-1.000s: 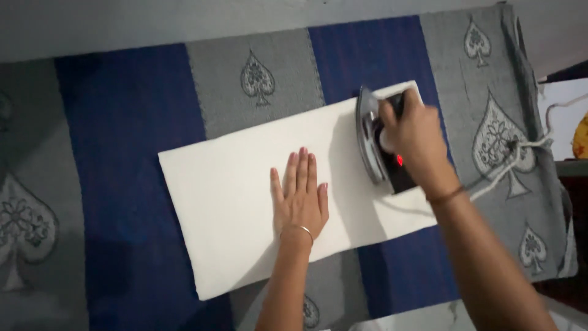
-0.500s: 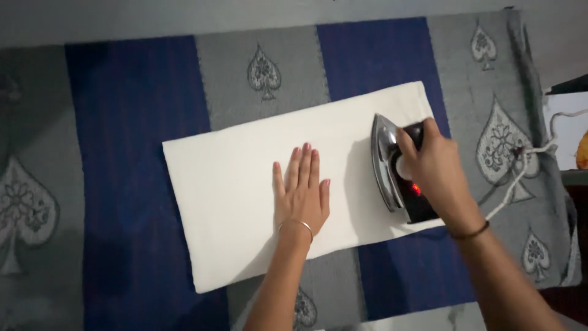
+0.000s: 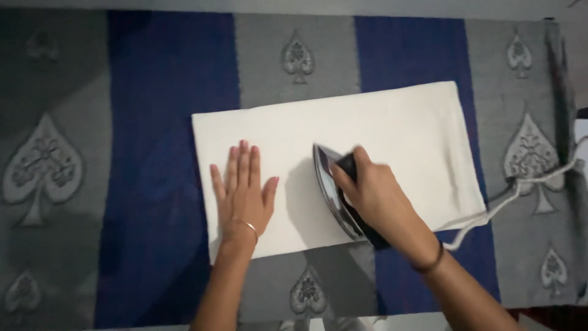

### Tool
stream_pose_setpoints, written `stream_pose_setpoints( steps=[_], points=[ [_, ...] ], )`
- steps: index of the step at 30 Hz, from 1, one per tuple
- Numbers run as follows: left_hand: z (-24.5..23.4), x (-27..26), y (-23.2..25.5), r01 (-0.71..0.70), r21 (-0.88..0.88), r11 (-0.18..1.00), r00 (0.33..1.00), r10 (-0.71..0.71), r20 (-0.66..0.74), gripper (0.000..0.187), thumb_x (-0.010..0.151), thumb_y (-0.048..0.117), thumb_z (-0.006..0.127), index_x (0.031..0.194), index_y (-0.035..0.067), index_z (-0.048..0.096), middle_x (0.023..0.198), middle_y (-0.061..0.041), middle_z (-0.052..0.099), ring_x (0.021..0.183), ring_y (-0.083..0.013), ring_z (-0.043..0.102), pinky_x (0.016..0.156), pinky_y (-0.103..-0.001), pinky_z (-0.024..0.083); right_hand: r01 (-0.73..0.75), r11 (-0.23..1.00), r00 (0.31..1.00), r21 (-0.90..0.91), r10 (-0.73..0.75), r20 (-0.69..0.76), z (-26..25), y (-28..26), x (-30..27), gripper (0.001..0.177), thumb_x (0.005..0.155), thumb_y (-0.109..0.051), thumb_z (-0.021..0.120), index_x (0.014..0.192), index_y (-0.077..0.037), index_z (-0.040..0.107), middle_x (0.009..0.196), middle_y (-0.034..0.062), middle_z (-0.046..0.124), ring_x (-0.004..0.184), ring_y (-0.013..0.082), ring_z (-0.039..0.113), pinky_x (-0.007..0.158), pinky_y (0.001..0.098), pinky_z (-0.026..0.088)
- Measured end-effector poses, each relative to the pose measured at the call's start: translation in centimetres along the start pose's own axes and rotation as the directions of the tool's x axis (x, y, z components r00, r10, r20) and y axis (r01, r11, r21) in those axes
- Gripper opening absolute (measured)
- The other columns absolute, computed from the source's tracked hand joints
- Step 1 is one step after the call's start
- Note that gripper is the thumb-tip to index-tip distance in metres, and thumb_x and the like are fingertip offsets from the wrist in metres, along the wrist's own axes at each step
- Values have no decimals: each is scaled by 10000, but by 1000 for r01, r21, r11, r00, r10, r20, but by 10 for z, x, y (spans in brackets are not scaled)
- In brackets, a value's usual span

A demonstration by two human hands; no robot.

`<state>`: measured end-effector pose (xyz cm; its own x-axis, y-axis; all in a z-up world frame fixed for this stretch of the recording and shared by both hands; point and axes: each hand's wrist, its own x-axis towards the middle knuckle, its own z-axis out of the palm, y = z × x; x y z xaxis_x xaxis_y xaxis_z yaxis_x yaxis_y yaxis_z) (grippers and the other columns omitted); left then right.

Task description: Ironing and folding a white piece of fabric on a bed surface.

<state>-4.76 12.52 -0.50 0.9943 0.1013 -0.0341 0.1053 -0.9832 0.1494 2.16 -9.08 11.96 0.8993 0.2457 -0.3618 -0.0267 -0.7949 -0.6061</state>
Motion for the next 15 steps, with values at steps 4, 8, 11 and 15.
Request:
stream_pose_setpoints(
  steps=[4,8,11,15],
  points=[
    [-6,-15,-29,43,-49,998,998,-45,-46,708,1033,523,339,1604,109,281,1698,-85,194,1576,-251,128,1238,-581,34,236,971,962,-41,-239,-133,19,-24,49,341,999,-261,635,929,59,543,594,269,645,552,425,686,453,488,514],
    [-7,-32,-55,84,-52,995,995,-87,-56,689,1021,491,392,1586,104,317,1668,-105,234,1535,-280,159,1192,-604,61,220,972,961,-87,-231,-151,28,-44,70,379,1012,-309,624,939,52,534,640,283,652,582,449,689,500,492,543],
    [-4,-42,-77,90,-156,984,989,-106,-102,641,1042,428,398,1593,105,340,1662,-140,291,1538,-300,212,1230,-556,94,229,972,968,-52,-233,-90,40,-55,46,381,1001,-318,612,939,50,530,635,288,649,587,456,691,508,501,538],
    [5,-48,-86,97,-273,957,981,-138,-137,570,1081,287,364,1590,32,331,1641,-134,378,1545,-259,291,1270,-491,122,185,982,980,-30,-183,80,67,-69,3,364,978,-322,609,960,35,535,614,287,657,589,461,696,514,513,535]
  ],
)
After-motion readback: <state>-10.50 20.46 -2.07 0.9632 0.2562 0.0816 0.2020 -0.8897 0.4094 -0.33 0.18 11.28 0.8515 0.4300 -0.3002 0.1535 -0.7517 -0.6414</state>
